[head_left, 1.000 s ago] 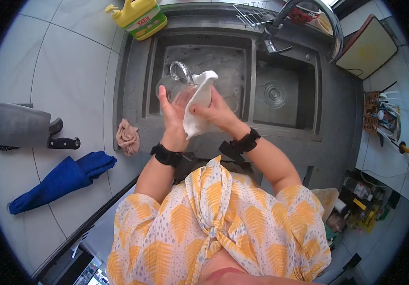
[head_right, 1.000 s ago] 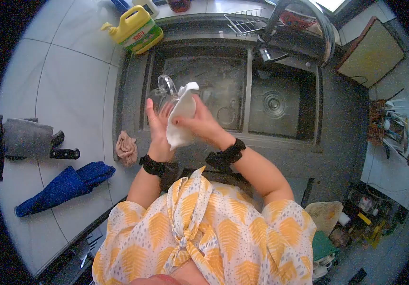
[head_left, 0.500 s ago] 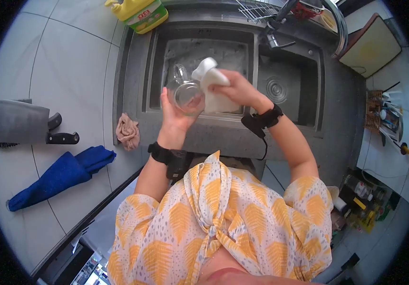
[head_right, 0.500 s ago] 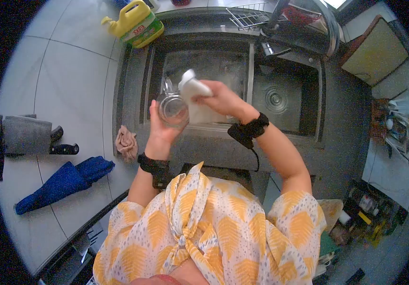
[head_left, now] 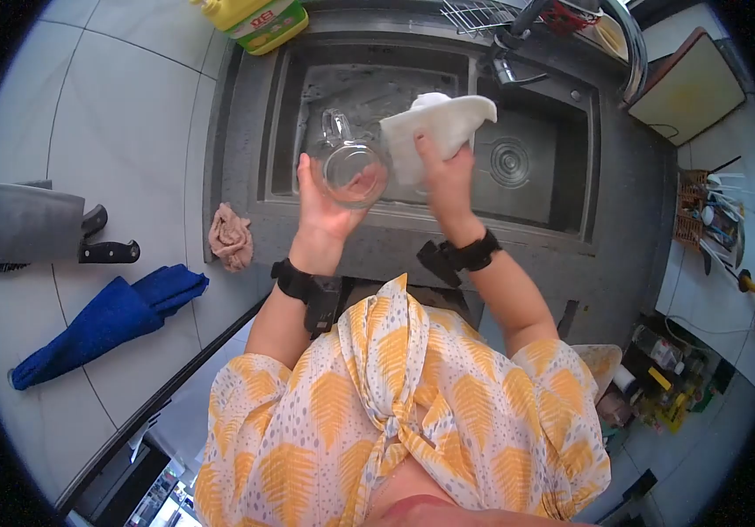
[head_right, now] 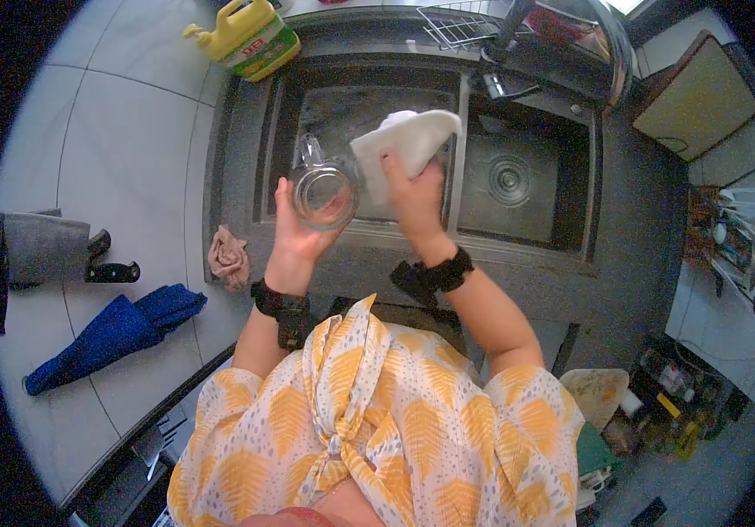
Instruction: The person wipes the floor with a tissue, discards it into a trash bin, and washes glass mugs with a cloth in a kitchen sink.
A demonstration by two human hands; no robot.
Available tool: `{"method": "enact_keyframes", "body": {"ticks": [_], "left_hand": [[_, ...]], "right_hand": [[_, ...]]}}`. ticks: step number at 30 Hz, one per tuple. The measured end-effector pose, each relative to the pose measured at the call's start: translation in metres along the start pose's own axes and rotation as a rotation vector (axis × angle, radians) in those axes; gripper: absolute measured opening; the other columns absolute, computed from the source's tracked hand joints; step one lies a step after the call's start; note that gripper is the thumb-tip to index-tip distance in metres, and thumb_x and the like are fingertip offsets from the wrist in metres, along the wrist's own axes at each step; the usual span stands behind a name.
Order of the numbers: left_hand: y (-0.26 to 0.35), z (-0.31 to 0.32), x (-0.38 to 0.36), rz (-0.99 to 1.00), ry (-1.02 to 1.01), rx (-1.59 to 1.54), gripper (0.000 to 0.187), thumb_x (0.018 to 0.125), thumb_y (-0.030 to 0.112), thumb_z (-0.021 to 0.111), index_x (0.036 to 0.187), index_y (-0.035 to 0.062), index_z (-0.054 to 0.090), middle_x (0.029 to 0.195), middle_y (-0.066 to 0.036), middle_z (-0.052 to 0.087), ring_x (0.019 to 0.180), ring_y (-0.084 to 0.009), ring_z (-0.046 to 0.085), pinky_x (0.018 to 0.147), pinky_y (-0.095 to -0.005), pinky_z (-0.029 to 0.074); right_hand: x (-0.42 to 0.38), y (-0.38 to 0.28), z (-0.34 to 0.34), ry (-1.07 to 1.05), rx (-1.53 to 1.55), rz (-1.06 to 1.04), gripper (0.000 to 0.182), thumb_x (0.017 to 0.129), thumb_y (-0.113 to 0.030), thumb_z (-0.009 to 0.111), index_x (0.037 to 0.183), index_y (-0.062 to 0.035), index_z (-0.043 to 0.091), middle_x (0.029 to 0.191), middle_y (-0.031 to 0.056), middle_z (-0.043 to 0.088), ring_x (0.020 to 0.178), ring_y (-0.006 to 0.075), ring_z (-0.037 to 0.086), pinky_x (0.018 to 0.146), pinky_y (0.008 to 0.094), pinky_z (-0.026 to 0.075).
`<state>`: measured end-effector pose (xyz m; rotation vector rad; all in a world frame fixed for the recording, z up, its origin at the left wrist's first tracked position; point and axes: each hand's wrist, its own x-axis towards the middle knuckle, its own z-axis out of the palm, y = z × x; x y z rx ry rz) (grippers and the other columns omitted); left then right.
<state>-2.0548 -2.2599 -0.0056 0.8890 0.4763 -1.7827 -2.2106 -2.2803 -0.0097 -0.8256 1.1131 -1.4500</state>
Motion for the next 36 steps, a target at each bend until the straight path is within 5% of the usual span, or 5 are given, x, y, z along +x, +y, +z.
{"method": "enact_keyframes", "body": {"ticks": [4, 7, 26, 33, 36], "left_hand": [[-0.005, 0.004, 0.004, 0.099, 0.009, 0.143, 0.074, 0.082, 0.065, 0.033, 0.119, 0.0023, 0.041, 0.114, -0.019, 0.047, 0.105, -0.0306, 0.048, 0.089, -0.0453, 0.042], [-0.002, 0.007, -0.026, 0.121, -0.315, 0.53, 0.07, 0.083, 0.065, 0.03, 0.112, 0.0051, 0.051, 0.106, -0.014, 0.057, 0.097, -0.0244, 0.055, 0.086, -0.0369, 0.045], [0.004, 0.031, -0.014, 0.23, -0.038, 0.37, 0.074, 0.079, 0.069, 0.034, 0.108, 0.0045, 0.053, 0.097, -0.012, 0.061, 0.085, -0.0249, 0.06, 0.079, -0.0364, 0.049], [0.01, 0.018, 0.004, 0.18, 0.011, 0.186, 0.071, 0.079, 0.067, 0.037, 0.111, 0.0046, 0.051, 0.104, -0.014, 0.058, 0.094, -0.0274, 0.058, 0.087, -0.0395, 0.046], [0.014, 0.012, 0.005, 0.184, -0.039, 0.169, 0.069, 0.081, 0.062, 0.041, 0.111, 0.0016, 0.05, 0.108, -0.018, 0.056, 0.099, -0.0311, 0.054, 0.089, -0.0432, 0.044]], "right_hand": [[-0.034, 0.021, 0.013, -0.047, -0.215, -0.109, 0.04, 0.077, -0.008, 0.062, 0.113, 0.0018, 0.05, 0.106, 0.0102, 0.059, 0.098, 0.0196, 0.057, 0.084, 0.0323, 0.046], [-0.052, 0.019, 0.015, -0.405, -0.774, -0.808, 0.046, 0.069, -0.02, 0.067, 0.109, -0.0023, 0.055, 0.111, 0.015, 0.057, 0.11, 0.0287, 0.052, 0.095, 0.0439, 0.035], [-0.054, 0.001, 0.019, -0.435, -0.886, -0.724, 0.051, 0.069, -0.024, 0.064, 0.115, -0.0058, 0.053, 0.121, 0.0027, 0.052, 0.131, 0.0329, 0.025, 0.102, 0.0592, 0.001], [-0.028, -0.007, 0.014, -0.295, -0.887, -0.719, 0.048, 0.069, -0.024, 0.065, 0.114, -0.0096, 0.055, 0.117, 0.0028, 0.053, 0.127, 0.0291, 0.032, 0.102, 0.0559, 0.009], [-0.018, -0.01, -0.001, -0.21, -0.461, -0.364, 0.036, 0.076, -0.017, 0.062, 0.111, -0.0074, 0.056, 0.106, 0.0053, 0.058, 0.108, 0.0221, 0.05, 0.091, 0.0421, 0.035]]}}
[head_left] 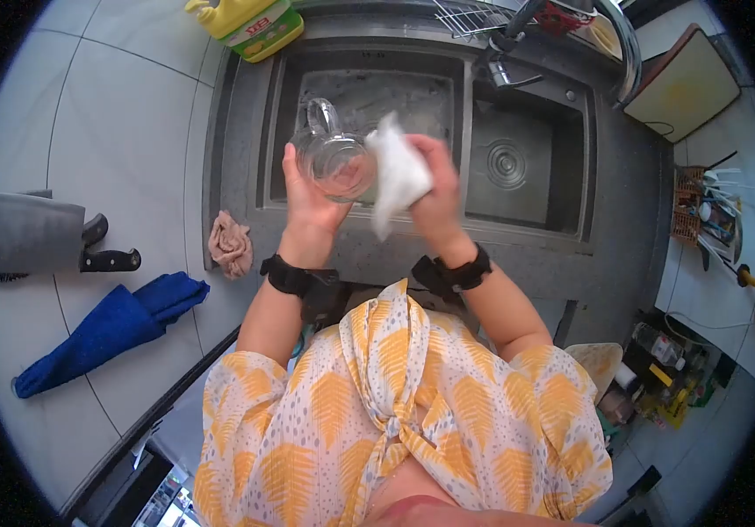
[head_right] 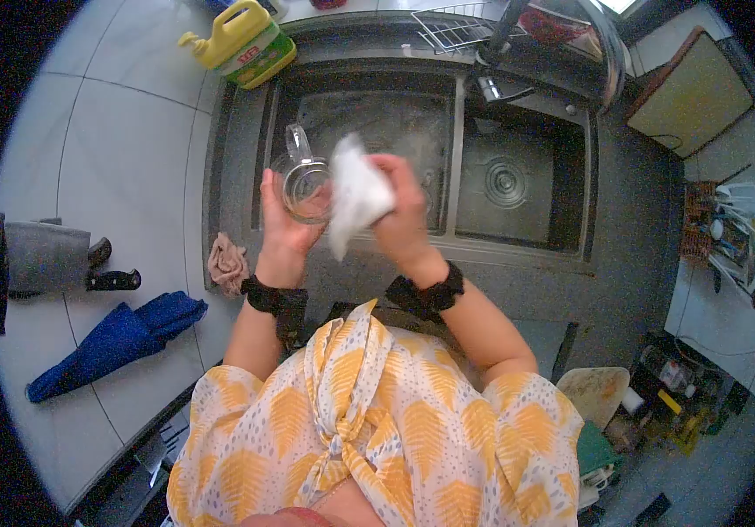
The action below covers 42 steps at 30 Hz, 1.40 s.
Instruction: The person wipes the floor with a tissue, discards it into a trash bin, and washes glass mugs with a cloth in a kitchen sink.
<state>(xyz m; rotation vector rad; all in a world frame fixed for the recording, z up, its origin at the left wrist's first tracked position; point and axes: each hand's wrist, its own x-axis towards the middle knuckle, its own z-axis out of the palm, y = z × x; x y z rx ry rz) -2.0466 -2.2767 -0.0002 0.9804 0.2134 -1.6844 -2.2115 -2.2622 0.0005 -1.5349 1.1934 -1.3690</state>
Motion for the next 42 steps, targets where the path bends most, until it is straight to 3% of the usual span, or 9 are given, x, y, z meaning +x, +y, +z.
{"method": "enact_keyframes", "body": {"ticks": [3, 7, 10, 14, 20, 27, 33, 38, 42], "left_hand": [[0.003, -0.015, -0.004, -0.146, -0.084, -0.167, 0.068, 0.08, 0.059, 0.046, 0.11, -0.0017, 0.049, 0.109, -0.023, 0.053, 0.101, -0.0343, 0.052, 0.088, -0.0447, 0.044], [-0.005, -0.008, -0.017, -0.294, -0.172, -0.051, 0.068, 0.078, 0.058, 0.052, 0.109, -0.0033, 0.05, 0.107, -0.024, 0.055, 0.098, -0.0345, 0.054, 0.088, -0.0444, 0.044], [-0.012, 0.005, -0.029, -0.385, -0.207, 0.018, 0.068, 0.078, 0.057, 0.052, 0.108, -0.0041, 0.051, 0.104, -0.024, 0.056, 0.096, -0.0343, 0.055, 0.087, -0.0445, 0.044], [-0.011, 0.0, -0.029, -0.442, -0.248, 0.065, 0.07, 0.081, 0.06, 0.046, 0.103, -0.0061, 0.054, 0.097, -0.025, 0.059, 0.09, -0.0338, 0.058, 0.084, -0.0439, 0.046], [-0.01, 0.005, -0.029, -0.439, -0.299, 0.134, 0.073, 0.083, 0.06, 0.039, 0.1, -0.0084, 0.055, 0.092, -0.024, 0.06, 0.083, -0.0327, 0.06, 0.078, -0.0421, 0.05], [-0.015, 0.005, -0.027, -0.634, -0.456, 0.033, 0.069, 0.084, 0.059, 0.038, 0.113, -0.0022, 0.049, 0.1, -0.024, 0.057, 0.088, -0.0353, 0.059, 0.075, -0.0473, 0.05], [0.0, 0.02, -0.052, -0.365, -0.396, 0.075, 0.062, 0.085, 0.049, 0.046, 0.127, 0.0055, 0.036, 0.116, -0.021, 0.048, 0.102, -0.0376, 0.053, 0.077, -0.0492, 0.05], [-0.018, 0.007, -0.053, 0.446, -0.333, 0.888, 0.082, 0.074, 0.03, 0.071, 0.131, -0.0004, 0.021, 0.122, -0.017, 0.036, 0.106, -0.0229, 0.049, 0.078, -0.0371, 0.051], [-0.018, 0.004, -0.042, 0.448, -0.232, 0.72, 0.075, 0.075, 0.017, 0.068, 0.131, 0.0045, 0.02, 0.116, -0.015, 0.044, 0.1, -0.0244, 0.054, 0.074, -0.0348, 0.053]], "right_hand": [[0.017, 0.037, -0.013, 0.239, 0.471, 0.411, 0.024, 0.085, -0.017, 0.058, 0.103, -0.0007, 0.056, 0.097, 0.0053, 0.06, 0.085, 0.0115, 0.055, 0.072, 0.024, 0.045], [0.052, 0.045, -0.021, 0.17, 0.373, 0.339, 0.029, 0.086, -0.025, 0.057, 0.097, 0.0013, 0.057, 0.092, 0.0046, 0.06, 0.077, 0.0112, 0.056, 0.067, 0.0233, 0.044], [0.064, 0.037, -0.023, -0.326, 0.517, 0.641, 0.039, 0.085, -0.034, 0.058, 0.095, 0.0029, 0.059, 0.089, 0.0059, 0.061, 0.072, 0.0113, 0.055, 0.061, 0.0223, 0.042], [0.068, 0.038, -0.029, -0.532, 0.438, 0.539, 0.039, 0.084, -0.034, 0.059, 0.097, 0.0035, 0.058, 0.09, 0.0062, 0.062, 0.075, 0.0135, 0.057, 0.064, 0.0249, 0.045], [0.06, 0.065, -0.026, -0.237, 0.531, 0.693, 0.041, 0.084, -0.032, 0.059, 0.106, 0.0026, 0.054, 0.097, 0.0072, 0.061, 0.087, 0.0184, 0.06, 0.076, 0.0333, 0.049], [0.05, 0.071, -0.027, -0.679, 0.931, 0.697, 0.04, 0.084, -0.026, 0.06, 0.112, -0.0003, 0.05, 0.106, 0.0074, 0.058, 0.095, 0.0177, 0.057, 0.083, 0.0314, 0.046], [0.026, 0.079, -0.031, -0.438, 1.074, 0.8, 0.039, 0.083, -0.021, 0.061, 0.114, -0.0025, 0.046, 0.103, 0.0089, 0.058, 0.094, 0.0221, 0.058, 0.085, 0.0372, 0.047], [0.009, 0.054, -0.036, -0.131, 1.003, 0.785, 0.038, 0.082, -0.014, 0.061, 0.115, -0.0027, 0.045, 0.104, 0.0086, 0.055, 0.097, 0.0213, 0.056, 0.085, 0.0381, 0.046], [0.001, 0.022, -0.042, -0.155, 0.776, 0.644, 0.042, 0.08, -0.009, 0.06, 0.118, -0.0005, 0.043, 0.108, 0.0087, 0.054, 0.099, 0.0216, 0.054, 0.088, 0.0363, 0.043]]}}
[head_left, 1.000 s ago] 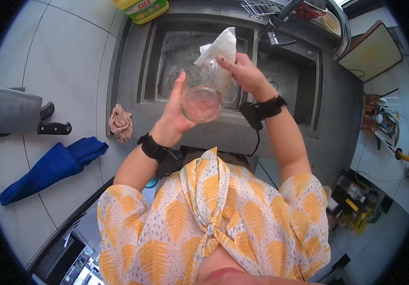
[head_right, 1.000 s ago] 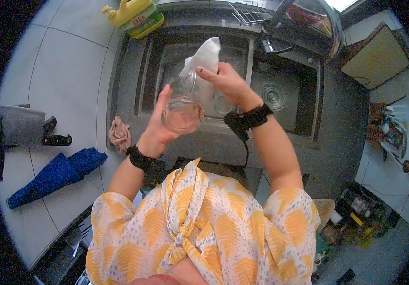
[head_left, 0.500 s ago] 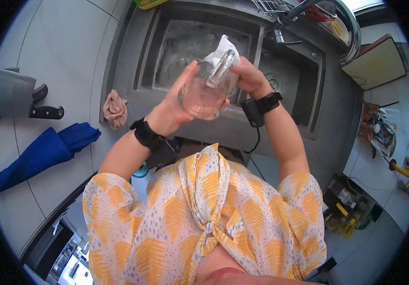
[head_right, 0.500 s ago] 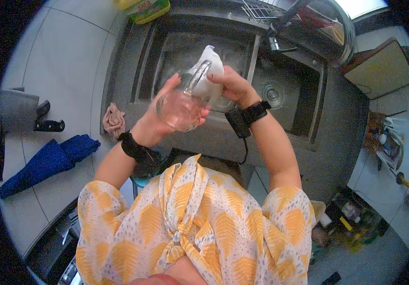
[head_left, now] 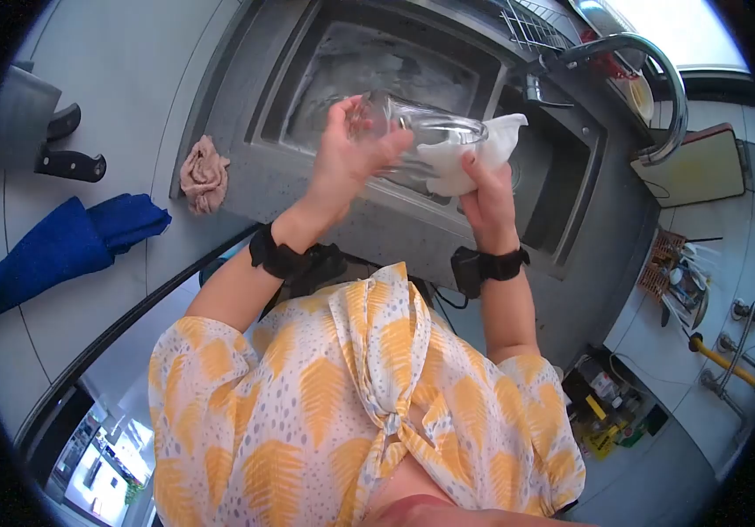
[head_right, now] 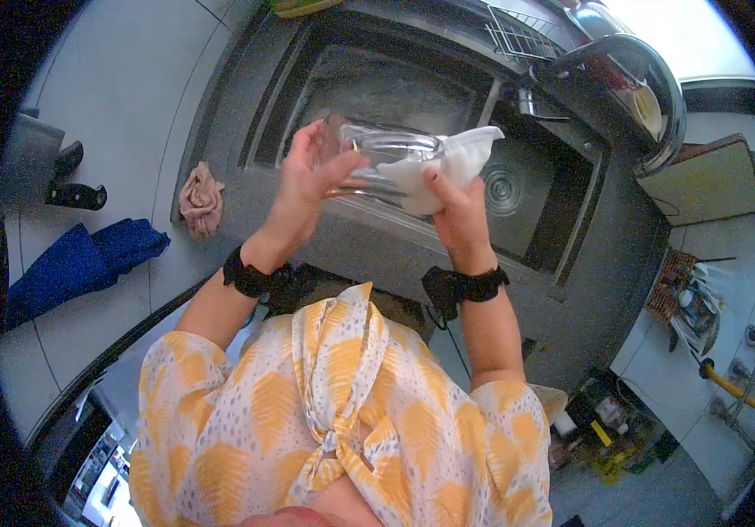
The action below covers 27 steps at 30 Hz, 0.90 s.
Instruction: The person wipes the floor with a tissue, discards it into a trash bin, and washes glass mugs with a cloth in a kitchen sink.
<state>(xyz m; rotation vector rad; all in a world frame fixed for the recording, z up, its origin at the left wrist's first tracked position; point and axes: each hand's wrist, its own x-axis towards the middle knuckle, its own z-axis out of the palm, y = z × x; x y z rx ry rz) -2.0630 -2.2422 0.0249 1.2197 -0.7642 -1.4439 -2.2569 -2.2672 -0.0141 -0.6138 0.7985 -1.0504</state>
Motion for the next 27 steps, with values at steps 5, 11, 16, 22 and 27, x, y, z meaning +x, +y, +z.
{"method": "enact_keyframes", "body": {"ticks": [5, 11, 16, 22, 27], "left_hand": [[-0.008, -0.022, 0.007, 0.171, -0.028, 0.183, 0.066, 0.071, 0.011, 0.069, 0.125, 0.0031, 0.032, 0.112, -0.013, 0.048, 0.096, -0.021, 0.055, 0.074, -0.0332, 0.052], [0.011, -0.012, -0.001, 0.158, -0.128, 0.209, 0.067, 0.067, 0.004, 0.071, 0.124, 0.007, 0.036, 0.109, -0.01, 0.049, 0.099, -0.017, 0.054, 0.076, -0.0288, 0.051], [0.015, -0.019, 0.006, 0.229, -0.266, 0.312, 0.073, 0.064, 0.003, 0.073, 0.127, 0.0087, 0.036, 0.109, -0.006, 0.048, 0.1, -0.017, 0.055, 0.077, -0.0259, 0.048], [0.021, -0.035, 0.017, 0.171, -0.551, -0.067, 0.083, 0.063, 0.018, 0.077, 0.132, 0.0077, 0.032, 0.115, -0.005, 0.047, 0.104, -0.0191, 0.053, 0.087, -0.0292, 0.042], [0.02, -0.04, 0.018, 0.145, -0.577, -0.097, 0.093, 0.06, 0.033, 0.079, 0.134, 0.0063, 0.03, 0.115, -0.004, 0.048, 0.105, -0.0187, 0.052, 0.09, -0.0305, 0.04]], "right_hand": [[-0.014, -0.016, -0.022, -0.072, -0.109, 0.03, 0.044, 0.082, -0.008, 0.055, 0.122, 0.0031, 0.041, 0.114, 0.0115, 0.053, 0.106, 0.0218, 0.052, 0.093, 0.0366, 0.039], [-0.007, -0.022, -0.036, 0.087, -0.49, -0.026, 0.04, 0.084, -0.012, 0.057, 0.118, 0.0045, 0.046, 0.116, 0.0117, 0.053, 0.099, 0.0191, 0.056, 0.085, 0.0322, 0.044], [-0.011, -0.02, -0.037, -0.341, -0.173, 0.304, 0.053, 0.078, -0.013, 0.063, 0.122, 0.0055, 0.041, 0.12, 0.0146, 0.051, 0.106, 0.0247, 0.054, 0.09, 0.0372, 0.042], [-0.03, -0.01, 0.017, -0.24, 0.299, 0.221, 0.047, 0.077, -0.006, 0.061, 0.12, 0.003, 0.044, 0.117, 0.0148, 0.053, 0.104, 0.0255, 0.055, 0.088, 0.0368, 0.046], [-0.032, -0.005, 0.047, 0.06, -0.218, 0.271, 0.04, 0.08, -0.008, 0.063, 0.116, 0.0005, 0.048, 0.109, 0.0094, 0.057, 0.093, 0.0193, 0.058, 0.082, 0.0313, 0.047]]}}
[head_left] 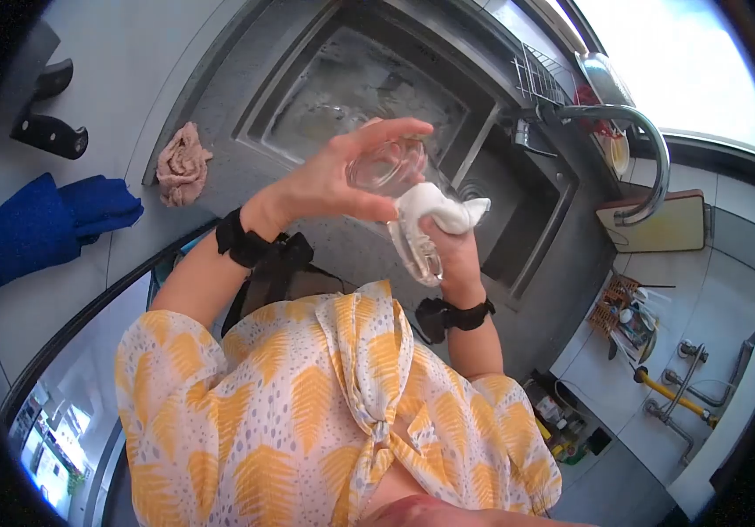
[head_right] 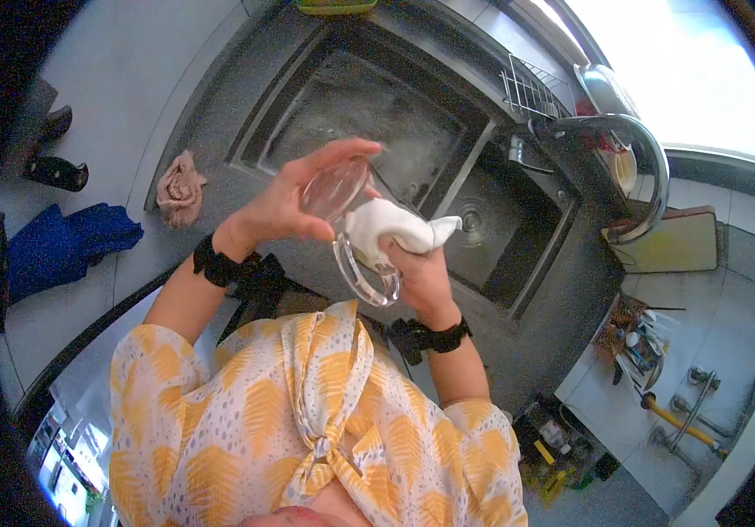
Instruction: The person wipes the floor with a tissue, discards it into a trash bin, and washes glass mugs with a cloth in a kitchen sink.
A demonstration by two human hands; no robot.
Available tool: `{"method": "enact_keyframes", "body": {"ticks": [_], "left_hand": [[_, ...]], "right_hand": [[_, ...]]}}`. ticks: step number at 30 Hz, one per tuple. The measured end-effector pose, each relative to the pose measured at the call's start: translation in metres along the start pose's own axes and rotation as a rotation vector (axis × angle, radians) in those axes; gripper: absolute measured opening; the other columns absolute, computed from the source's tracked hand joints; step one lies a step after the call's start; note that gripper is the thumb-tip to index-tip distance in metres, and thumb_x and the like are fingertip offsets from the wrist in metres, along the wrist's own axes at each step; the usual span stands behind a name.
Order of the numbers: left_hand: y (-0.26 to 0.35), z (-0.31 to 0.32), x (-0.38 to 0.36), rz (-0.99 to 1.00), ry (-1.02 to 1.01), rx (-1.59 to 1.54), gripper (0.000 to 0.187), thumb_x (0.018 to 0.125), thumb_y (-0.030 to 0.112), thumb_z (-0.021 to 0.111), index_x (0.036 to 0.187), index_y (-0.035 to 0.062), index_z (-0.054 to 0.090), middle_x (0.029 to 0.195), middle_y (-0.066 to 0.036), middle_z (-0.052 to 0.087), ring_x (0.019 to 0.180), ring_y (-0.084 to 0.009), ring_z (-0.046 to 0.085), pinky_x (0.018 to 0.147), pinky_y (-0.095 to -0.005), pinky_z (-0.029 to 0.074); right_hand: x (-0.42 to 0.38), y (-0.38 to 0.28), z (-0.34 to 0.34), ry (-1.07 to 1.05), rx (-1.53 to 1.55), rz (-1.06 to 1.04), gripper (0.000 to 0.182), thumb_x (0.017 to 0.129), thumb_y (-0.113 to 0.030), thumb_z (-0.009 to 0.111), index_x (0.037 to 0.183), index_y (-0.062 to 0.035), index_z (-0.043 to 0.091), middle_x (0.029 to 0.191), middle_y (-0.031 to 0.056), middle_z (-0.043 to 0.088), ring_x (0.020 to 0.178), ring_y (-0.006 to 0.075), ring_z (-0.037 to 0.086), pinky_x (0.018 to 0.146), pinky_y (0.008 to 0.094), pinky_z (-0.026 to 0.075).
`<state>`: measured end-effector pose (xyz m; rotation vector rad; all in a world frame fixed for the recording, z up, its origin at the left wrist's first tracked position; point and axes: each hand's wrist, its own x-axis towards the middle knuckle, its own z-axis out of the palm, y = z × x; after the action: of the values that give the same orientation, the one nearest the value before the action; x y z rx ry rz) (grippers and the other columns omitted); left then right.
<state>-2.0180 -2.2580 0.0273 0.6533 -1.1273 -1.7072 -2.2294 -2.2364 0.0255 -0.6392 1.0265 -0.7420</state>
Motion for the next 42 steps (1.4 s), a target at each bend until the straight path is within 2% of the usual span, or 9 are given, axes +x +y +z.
{"method": "enact_keyframes", "body": {"ticks": [4, 6, 10, 12, 14, 16, 21, 30, 42], "left_hand": [[-0.013, -0.007, -0.005, 0.037, 0.039, 0.032, 0.087, 0.062, 0.034, 0.077, 0.134, 0.0108, 0.033, 0.115, -0.004, 0.048, 0.105, -0.0167, 0.051, 0.091, -0.0303, 0.041], [-0.015, -0.014, -0.01, 0.054, 0.024, -0.019, 0.078, 0.066, 0.03, 0.073, 0.133, 0.0146, 0.036, 0.116, -0.003, 0.047, 0.105, -0.0162, 0.051, 0.088, -0.0304, 0.044], [-0.016, -0.016, -0.016, -0.299, 0.084, -0.119, 0.07, 0.075, 0.039, 0.064, 0.132, 0.0124, 0.033, 0.11, -0.006, 0.05, 0.098, -0.0178, 0.054, 0.076, -0.0315, 0.05], [-0.021, -0.013, -0.019, -0.433, 0.102, -0.093, 0.072, 0.077, 0.045, 0.061, 0.132, 0.0105, 0.031, 0.109, -0.008, 0.051, 0.094, -0.0197, 0.055, 0.074, -0.032, 0.05], [-0.035, -0.016, -0.02, -0.35, 0.175, -0.331, 0.061, 0.081, 0.04, 0.057, 0.127, 0.0091, 0.034, 0.105, -0.012, 0.052, 0.087, -0.0251, 0.058, 0.062, -0.0322, 0.053], [-0.04, -0.019, -0.023, -0.336, 0.213, -0.421, 0.059, 0.081, 0.039, 0.056, 0.127, 0.0089, 0.035, 0.103, -0.014, 0.052, 0.084, -0.0268, 0.058, 0.062, -0.033, 0.053], [-0.05, -0.024, -0.024, -0.238, 0.243, -0.596, 0.053, 0.085, 0.045, 0.048, 0.123, 0.0095, 0.038, 0.097, -0.015, 0.058, 0.083, -0.0256, 0.061, 0.064, -0.0338, 0.054], [-0.05, -0.017, -0.023, -0.253, 0.258, -0.538, 0.049, 0.089, 0.044, 0.043, 0.124, 0.0097, 0.037, 0.095, -0.014, 0.056, 0.082, -0.0232, 0.061, 0.058, -0.0297, 0.054], [-0.031, -0.018, -0.028, -0.181, 0.287, -0.291, 0.059, 0.085, 0.044, 0.051, 0.128, 0.0087, 0.035, 0.099, -0.008, 0.053, 0.083, -0.0181, 0.057, 0.057, -0.0248, 0.05]], "right_hand": [[0.005, -0.001, 0.003, 0.055, -0.07, -0.033, 0.04, 0.078, -0.008, 0.064, 0.114, 0.0006, 0.05, 0.107, 0.0089, 0.058, 0.091, 0.0177, 0.058, 0.08, 0.0303, 0.047], [0.003, -0.002, -0.003, -0.231, 0.264, 0.014, 0.041, 0.077, -0.008, 0.065, 0.115, 0.0011, 0.05, 0.104, 0.0095, 0.06, 0.092, 0.0181, 0.058, 0.08, 0.03, 0.046], [-0.011, -0.013, 0.005, -0.185, 0.172, -0.003, 0.041, 0.076, -0.008, 0.066, 0.114, 0.0016, 0.052, 0.105, 0.01, 0.06, 0.096, 0.0188, 0.058, 0.083, 0.0317, 0.045], [-0.009, -0.013, -0.002, -0.327, -0.743, -0.335, 0.039, 0.075, -0.007, 0.065, 0.111, 0.002, 0.054, 0.109, 0.0099, 0.058, 0.097, 0.018, 0.057, 0.084, 0.0332, 0.045], [-0.014, -0.024, 0.005, -0.309, -0.844, -0.365, 0.036, 0.073, -0.005, 0.066, 0.107, 0.0015, 0.055, 0.108, 0.0091, 0.059, 0.096, 0.0164, 0.057, 0.084, 0.0322, 0.045], [-0.025, -0.029, 0.006, -0.006, -1.093, -0.814, 0.036, 0.071, -0.001, 0.067, 0.105, 0.0013, 0.057, 0.101, 0.0075, 0.062, 0.091, 0.015, 0.059, 0.083, 0.0309, 0.045], [-0.024, -0.04, -0.015, 0.46, -0.646, -0.603, 0.04, 0.069, 0.003, 0.069, 0.105, 0.0002, 0.052, 0.1, 0.009, 0.059, 0.085, 0.0155, 0.059, 0.074, 0.0259, 0.048], [-0.023, -0.017, 0.006, -0.108, -0.596, -0.478, 0.025, 0.074, 0.0, 0.065, 0.095, 0.001, 0.052, 0.091, 0.0083, 0.059, 0.08, 0.0098, 0.056, 0.071, 0.0246, 0.046], [-0.016, -0.002, 0.012, -0.175, 0.056, -0.093, 0.027, 0.084, 0.004, 0.046, 0.11, -0.0017, 0.04, 0.102, 0.0134, 0.059, 0.093, 0.0178, 0.057, 0.081, 0.0299, 0.045]]}}
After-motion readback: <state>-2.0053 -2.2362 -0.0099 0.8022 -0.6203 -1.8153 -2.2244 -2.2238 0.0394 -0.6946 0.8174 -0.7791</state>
